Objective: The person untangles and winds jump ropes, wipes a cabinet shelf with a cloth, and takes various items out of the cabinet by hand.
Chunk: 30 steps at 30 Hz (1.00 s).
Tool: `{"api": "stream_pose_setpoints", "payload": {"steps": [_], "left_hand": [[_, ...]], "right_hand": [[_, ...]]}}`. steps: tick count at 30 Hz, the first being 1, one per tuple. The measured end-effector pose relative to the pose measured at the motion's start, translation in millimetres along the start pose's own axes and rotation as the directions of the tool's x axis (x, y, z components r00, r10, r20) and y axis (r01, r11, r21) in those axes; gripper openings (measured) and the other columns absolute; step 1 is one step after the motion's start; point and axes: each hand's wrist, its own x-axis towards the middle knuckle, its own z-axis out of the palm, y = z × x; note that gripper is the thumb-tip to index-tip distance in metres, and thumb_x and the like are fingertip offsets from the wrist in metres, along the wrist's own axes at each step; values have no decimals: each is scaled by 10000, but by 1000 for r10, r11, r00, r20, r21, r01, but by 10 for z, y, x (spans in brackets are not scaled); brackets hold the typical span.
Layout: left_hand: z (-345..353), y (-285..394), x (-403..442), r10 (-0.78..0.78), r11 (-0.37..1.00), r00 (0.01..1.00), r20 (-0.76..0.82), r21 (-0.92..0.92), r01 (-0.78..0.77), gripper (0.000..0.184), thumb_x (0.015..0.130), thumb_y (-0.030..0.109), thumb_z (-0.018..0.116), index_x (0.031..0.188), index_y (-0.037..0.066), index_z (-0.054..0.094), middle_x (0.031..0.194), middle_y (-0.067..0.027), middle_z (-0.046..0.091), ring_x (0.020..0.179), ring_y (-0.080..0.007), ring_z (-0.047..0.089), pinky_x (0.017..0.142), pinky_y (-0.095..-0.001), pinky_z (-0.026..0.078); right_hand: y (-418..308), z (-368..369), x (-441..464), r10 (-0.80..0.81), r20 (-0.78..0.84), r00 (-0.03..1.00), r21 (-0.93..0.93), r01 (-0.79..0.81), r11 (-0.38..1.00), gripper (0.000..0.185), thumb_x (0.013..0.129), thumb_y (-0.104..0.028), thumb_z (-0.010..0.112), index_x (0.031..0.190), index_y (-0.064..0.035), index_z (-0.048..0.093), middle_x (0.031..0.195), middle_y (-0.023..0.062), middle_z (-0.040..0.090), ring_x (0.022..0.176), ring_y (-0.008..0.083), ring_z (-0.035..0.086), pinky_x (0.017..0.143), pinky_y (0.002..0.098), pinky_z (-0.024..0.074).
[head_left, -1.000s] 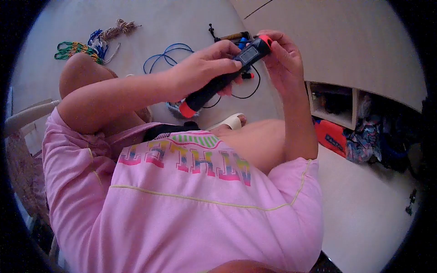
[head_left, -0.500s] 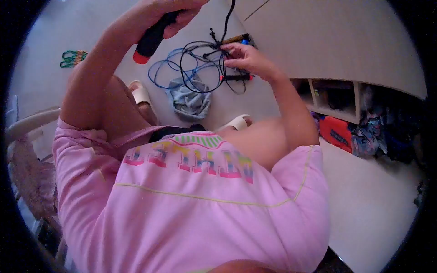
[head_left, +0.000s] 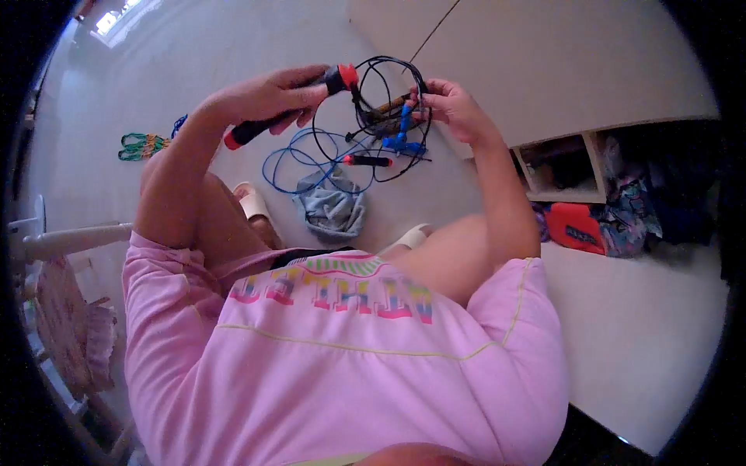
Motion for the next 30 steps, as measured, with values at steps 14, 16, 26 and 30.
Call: {"api": "stream_pose_setpoints", "payload": {"steps": [14, 16, 26, 30], "left_hand": [[738, -207, 529, -82, 974, 993, 90, -204, 99, 481, 821, 275, 533, 1240, 128, 347, 693, -5, 491, 517, -81, 470, 428, -213, 426], [791, -233, 626, -23, 881, 993, 114, -467, 74, 436, 802, 265, 561, 1167, 88, 400, 714, -6, 500, 549, -93, 489, 444, -226, 446], [532, -433, 894, 58, 571, 931, -359, -753, -326, 451, 863, 258, 475, 1249, 117, 291, 832, -54, 515, 689, -131, 515, 650, -285, 468], [511, -286, 758, 239, 405, 939, -248, -853, -328, 470, 877, 203, 448, 1290, 129, 236, 1068, -97, 490, 881, -159, 514, 775, -322, 454]], "right_hand": [[-246, 627, -365, -507, -80, 858, -852, 205, 481, 250, 690, -247, 604, 800, -39, 518, 665, 163, 572, 644, 345, 569, 574, 412, 447], [-259, 729, -386, -520, -84, 850, -852, 210, 480, 239, 683, -239, 605, 794, -48, 515, 670, 150, 581, 650, 332, 579, 577, 413, 451], [-270, 1015, -749, -130, 439, 889, -141, 211, 967, 245, 789, -122, 571, 996, 7, 561, 743, 41, 610, 690, 101, 572, 571, 242, 454], [-229, 959, -648, -177, 266, 948, -513, 294, 806, 179, 808, -182, 564, 868, -18, 606, 744, 75, 593, 735, 95, 563, 615, 223, 449]]}}
